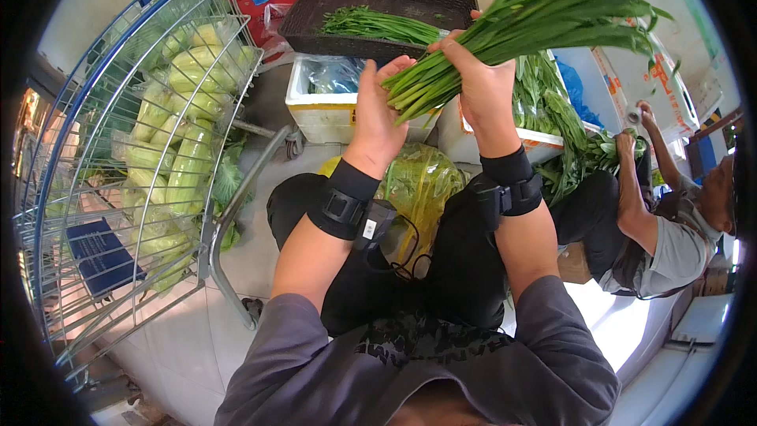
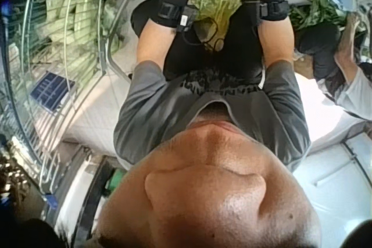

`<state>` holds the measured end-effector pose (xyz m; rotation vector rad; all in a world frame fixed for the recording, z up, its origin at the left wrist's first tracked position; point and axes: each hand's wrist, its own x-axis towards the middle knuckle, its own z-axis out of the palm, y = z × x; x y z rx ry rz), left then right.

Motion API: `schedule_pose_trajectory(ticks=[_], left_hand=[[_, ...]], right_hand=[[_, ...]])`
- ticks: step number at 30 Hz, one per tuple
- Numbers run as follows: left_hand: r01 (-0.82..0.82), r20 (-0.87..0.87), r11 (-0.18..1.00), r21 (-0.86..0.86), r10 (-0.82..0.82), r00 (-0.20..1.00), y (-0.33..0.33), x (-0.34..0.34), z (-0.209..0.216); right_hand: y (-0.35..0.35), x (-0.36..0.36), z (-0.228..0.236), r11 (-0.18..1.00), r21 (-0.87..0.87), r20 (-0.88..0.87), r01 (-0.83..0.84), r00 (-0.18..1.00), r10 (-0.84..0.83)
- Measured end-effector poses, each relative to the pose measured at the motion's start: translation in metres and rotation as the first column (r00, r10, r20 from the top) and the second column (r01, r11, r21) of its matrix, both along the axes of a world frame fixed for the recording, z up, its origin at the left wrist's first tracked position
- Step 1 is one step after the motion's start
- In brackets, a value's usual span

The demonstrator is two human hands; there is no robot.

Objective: The person picks up a bunch of green onions, removes individual stems from the bundle, aligns the ends, and wraps the stalks with tape.

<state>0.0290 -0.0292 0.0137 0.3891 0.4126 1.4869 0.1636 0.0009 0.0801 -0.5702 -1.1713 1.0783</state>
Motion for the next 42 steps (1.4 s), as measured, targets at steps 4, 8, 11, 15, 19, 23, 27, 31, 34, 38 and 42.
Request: schedule_pose_trajectory(ticks=[4,8,11,15,19,23,27,31,34,38,42], left_hand=[[0.020,-0.024,0.991,-0.133,-0.024,0.999,-0.003,0.005,-0.005],[0.017,-0.042,0.995,-0.094,-0.021,0.999,-0.003,0.005,-0.009],[0.005,-0.035,0.997,-0.080,-0.008,0.999,-0.002,0.006,-0.011],[0.033,0.040,0.993,-0.113,-0.029,0.999,0.006,0.007,-0.019],[0.001,0.022,0.992,-0.126,0.001,1.000,0.007,0.009,-0.029],[0.077,0.206,0.986,-0.149,-0.045,0.978,0.007,0.009,-0.029],[0.105,0.257,0.980,-0.170,-0.059,0.965,0.001,0.010,-0.018],[0.119,0.278,0.973,-0.198,-0.060,0.959,-0.002,0.006,-0.015],[0.170,0.299,0.972,-0.160,-0.116,0.947,-0.003,0.006,-0.014],[0.161,0.244,0.986,-0.036,-0.147,0.959,0.003,0.011,-0.015],[0.133,0.176,0.989,-0.062,-0.120,0.977,0.001,0.013,-0.012]], right_hand=[[0.000,-0.007,-0.005,1.000,-0.004,0.122,0.030,0.992,-0.029],[0.003,-0.009,-0.009,0.999,0.015,0.127,0.052,0.990,-0.054],[0.006,-0.007,-0.010,0.998,0.022,0.120,0.059,0.991,-0.061],[0.000,-0.010,-0.004,0.997,0.052,0.105,0.055,0.993,-0.060],[-0.002,-0.018,-0.008,0.992,0.089,0.122,0.093,0.987,-0.104],[0.003,-0.023,-0.010,0.992,0.120,0.171,0.030,0.984,-0.050],[0.007,-0.024,-0.017,0.986,0.127,0.164,0.108,0.978,-0.128],[0.011,-0.021,-0.017,0.977,0.189,0.168,0.097,0.977,-0.129],[0.008,-0.021,-0.008,0.959,0.237,0.192,0.157,0.960,-0.205],[0.007,-0.017,0.005,0.959,0.257,0.243,0.119,0.952,-0.183],[0.006,-0.016,0.008,0.957,0.270,0.296,0.108,0.936,-0.189]])
